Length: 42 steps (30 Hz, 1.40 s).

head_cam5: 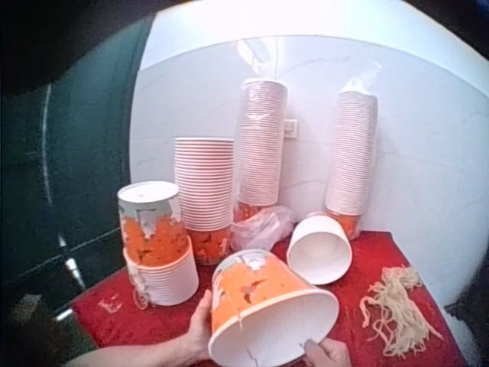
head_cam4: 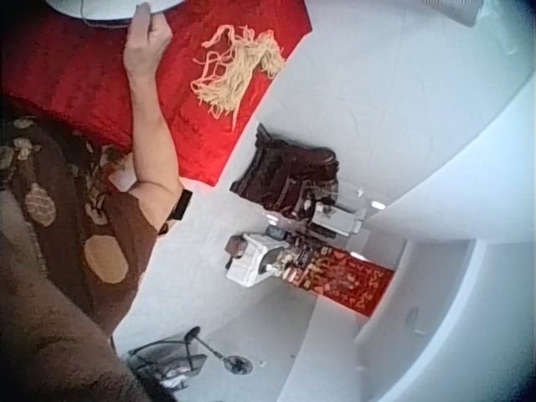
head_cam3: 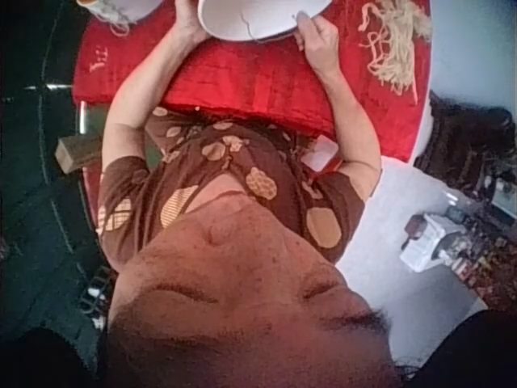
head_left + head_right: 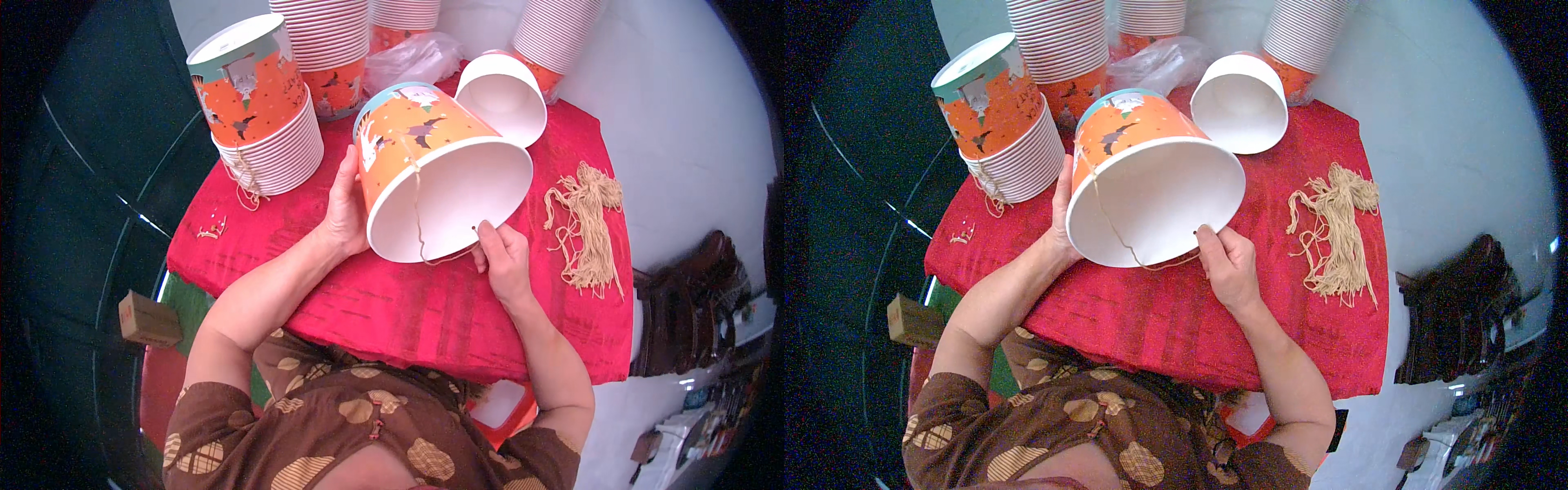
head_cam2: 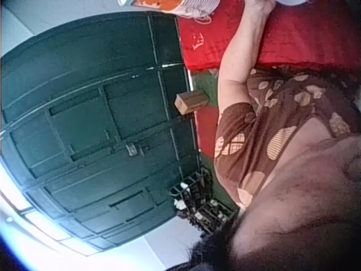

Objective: Assembling decorative paper buckets by threading and knotting string handles through pre-punched holes.

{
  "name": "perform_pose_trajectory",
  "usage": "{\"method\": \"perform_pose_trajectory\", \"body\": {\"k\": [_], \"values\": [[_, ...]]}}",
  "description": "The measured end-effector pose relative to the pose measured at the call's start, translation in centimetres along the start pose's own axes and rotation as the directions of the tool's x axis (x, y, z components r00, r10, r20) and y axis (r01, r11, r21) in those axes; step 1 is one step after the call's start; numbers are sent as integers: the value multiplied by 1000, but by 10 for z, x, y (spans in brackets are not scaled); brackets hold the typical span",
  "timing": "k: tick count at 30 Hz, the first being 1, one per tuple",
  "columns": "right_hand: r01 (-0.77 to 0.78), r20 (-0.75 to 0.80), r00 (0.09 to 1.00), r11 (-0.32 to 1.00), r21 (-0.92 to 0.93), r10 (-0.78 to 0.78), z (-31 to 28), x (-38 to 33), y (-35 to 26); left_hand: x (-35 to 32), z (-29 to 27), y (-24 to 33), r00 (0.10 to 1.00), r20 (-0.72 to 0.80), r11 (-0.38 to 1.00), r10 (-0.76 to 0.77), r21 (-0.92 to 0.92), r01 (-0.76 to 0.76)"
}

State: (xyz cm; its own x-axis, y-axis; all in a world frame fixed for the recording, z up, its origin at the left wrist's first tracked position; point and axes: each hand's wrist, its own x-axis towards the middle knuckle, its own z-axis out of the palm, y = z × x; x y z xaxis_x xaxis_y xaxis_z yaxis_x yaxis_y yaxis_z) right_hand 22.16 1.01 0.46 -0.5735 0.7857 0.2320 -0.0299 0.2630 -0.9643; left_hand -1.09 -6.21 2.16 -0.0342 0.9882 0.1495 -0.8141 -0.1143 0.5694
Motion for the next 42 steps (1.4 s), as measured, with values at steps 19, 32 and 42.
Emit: {"method": "perform_pose_trajectory", "body": {"k": [19, 32, 42], "values": [[295, -127, 813, 590, -752, -568, -21, 14, -24, 8, -12, 7, 991, -95, 929, -95, 351, 122], [342, -147, 799, 641, -687, -584, -22, 14, -18, -4, 18, 4, 974, -140, 917, -176, 337, 214], [441, -141, 841, 812, -382, -523, 2, -2, -29, 0, 12, 3, 999, -18, 986, -35, 162, 37]]}}
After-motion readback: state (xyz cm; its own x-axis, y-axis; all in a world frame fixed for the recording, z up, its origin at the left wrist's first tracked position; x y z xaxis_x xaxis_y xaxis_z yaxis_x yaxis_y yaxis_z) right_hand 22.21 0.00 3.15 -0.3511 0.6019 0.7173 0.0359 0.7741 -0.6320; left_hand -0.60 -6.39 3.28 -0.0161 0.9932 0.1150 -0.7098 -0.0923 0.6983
